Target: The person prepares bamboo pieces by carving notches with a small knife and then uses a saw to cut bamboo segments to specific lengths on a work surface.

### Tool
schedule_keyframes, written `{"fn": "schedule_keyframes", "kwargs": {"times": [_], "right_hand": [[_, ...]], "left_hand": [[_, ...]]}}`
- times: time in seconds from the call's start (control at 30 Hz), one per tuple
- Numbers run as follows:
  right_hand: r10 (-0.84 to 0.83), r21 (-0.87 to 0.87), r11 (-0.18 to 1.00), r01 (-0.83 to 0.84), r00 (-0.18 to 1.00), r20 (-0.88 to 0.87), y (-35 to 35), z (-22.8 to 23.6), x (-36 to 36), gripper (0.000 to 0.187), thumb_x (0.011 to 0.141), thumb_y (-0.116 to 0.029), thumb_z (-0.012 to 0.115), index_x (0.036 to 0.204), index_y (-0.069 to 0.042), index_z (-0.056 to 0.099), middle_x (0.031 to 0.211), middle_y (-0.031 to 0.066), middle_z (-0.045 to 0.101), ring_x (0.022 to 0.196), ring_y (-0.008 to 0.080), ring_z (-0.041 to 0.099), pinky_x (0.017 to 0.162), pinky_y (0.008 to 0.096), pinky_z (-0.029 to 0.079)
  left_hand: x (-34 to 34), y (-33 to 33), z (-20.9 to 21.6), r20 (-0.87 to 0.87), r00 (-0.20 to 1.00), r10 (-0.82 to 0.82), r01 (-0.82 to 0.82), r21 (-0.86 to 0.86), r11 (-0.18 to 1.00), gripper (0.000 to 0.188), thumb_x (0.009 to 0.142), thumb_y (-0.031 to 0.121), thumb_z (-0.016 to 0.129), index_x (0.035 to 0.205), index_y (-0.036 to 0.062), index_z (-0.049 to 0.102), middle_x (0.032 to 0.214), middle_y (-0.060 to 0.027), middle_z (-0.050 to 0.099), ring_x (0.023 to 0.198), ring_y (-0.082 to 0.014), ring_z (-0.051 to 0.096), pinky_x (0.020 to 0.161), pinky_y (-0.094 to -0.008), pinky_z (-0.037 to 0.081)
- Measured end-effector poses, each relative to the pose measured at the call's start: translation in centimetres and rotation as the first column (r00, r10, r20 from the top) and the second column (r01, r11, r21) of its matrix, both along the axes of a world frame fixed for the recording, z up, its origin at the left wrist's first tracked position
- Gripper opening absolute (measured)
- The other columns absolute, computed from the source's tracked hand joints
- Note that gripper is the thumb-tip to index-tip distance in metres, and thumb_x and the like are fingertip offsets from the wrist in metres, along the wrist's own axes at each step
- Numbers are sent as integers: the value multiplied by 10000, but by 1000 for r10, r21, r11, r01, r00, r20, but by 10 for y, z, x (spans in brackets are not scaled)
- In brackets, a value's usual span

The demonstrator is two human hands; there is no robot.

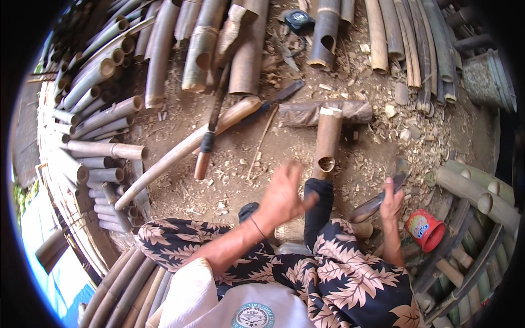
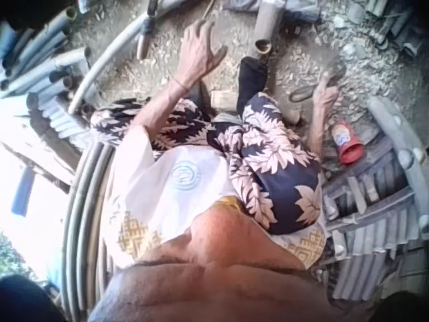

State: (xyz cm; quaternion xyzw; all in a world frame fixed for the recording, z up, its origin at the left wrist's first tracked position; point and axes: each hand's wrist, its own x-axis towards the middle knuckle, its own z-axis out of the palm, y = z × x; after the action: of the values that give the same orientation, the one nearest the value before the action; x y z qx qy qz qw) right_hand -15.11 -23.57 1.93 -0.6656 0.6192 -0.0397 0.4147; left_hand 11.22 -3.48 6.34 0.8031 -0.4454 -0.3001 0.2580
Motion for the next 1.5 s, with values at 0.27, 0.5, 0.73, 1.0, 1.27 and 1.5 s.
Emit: {"fn": "schedule_keyframes", "kwargs": {"times": [0.27, 0.5, 0.73, 1.0, 1.27, 1.5], "right_hand": [[109, -186, 924, -335, 695, -710, -41, -68, -25, 612, 931, -486, 564, 1252, 32, 519, 1077, 286, 638, 998, 456, 625, 850, 516, 483], [337, -31, 942, -335, 936, 99, 40, -63, 73, 640, 903, -506, 623, 1231, 36, 528, 1102, 237, 632, 982, 376, 612, 886, 430, 479], [195, 170, 959, -228, 962, 190, 65, -98, 117, 651, 742, -290, 821, 1231, 45, 551, 1146, 182, 633, 1053, 283, 610, 934, 363, 466], [364, -300, 922, -245, 813, 455, 42, -53, 101, 798, 749, -316, 841, 1335, 62, 454, 1242, 179, 573, 1134, 278, 558, 1014, 376, 410], [-761, 775, 628, 67, 261, 594, -186, 10, 61, 429, 918, -362, 656, 1204, -51, 581, 1027, 130, 632, 1016, 277, 612, 807, 383, 576], [108, 214, 938, -273, 816, 568, -26, 43, 97, 515, 743, -209, 821, 1166, -35, 586, 972, 46, 637, 835, 164, 606, 757, 300, 516]], "left_hand": [[175, 120, -47, 485, 839, 246, -485, 464, 741, 337, 834, 206, 625, 1104, 33, 521, 1005, -181, 621, 1008, -331, 605, 780, -484, 471], [272, 200, -64, 766, 632, 121, -567, 350, 745, 229, 840, 175, 605, 1060, 111, 596, 1048, -107, 640, 1035, -292, 600, 879, -483, 427], [229, 129, -75, 560, 820, 118, -272, 200, 941, 578, 819, 435, 694, 1237, 67, 535, 1202, -162, 604, 1169, -334, 551, 985, -454, 437], [216, 127, -74, 384, 923, 13, -142, 310, 940, 429, 669, 161, 680, 1063, 52, 552, 1015, -163, 598, 942, -363, 629, 803, -437, 526], [171, 126, 55, 342, 939, -18, -20, 107, 994, 446, 681, 192, 696, 1090, 97, 544, 867, -143, 658, 848, -371, 655, 722, -471, 524], [111, 83, 64, 306, 952, 25, -52, 79, 996, 405, 728, 188, 693, 1102, 127, 550, 939, -131, 669, 872, -368, 657, 714, -480, 518]]}}
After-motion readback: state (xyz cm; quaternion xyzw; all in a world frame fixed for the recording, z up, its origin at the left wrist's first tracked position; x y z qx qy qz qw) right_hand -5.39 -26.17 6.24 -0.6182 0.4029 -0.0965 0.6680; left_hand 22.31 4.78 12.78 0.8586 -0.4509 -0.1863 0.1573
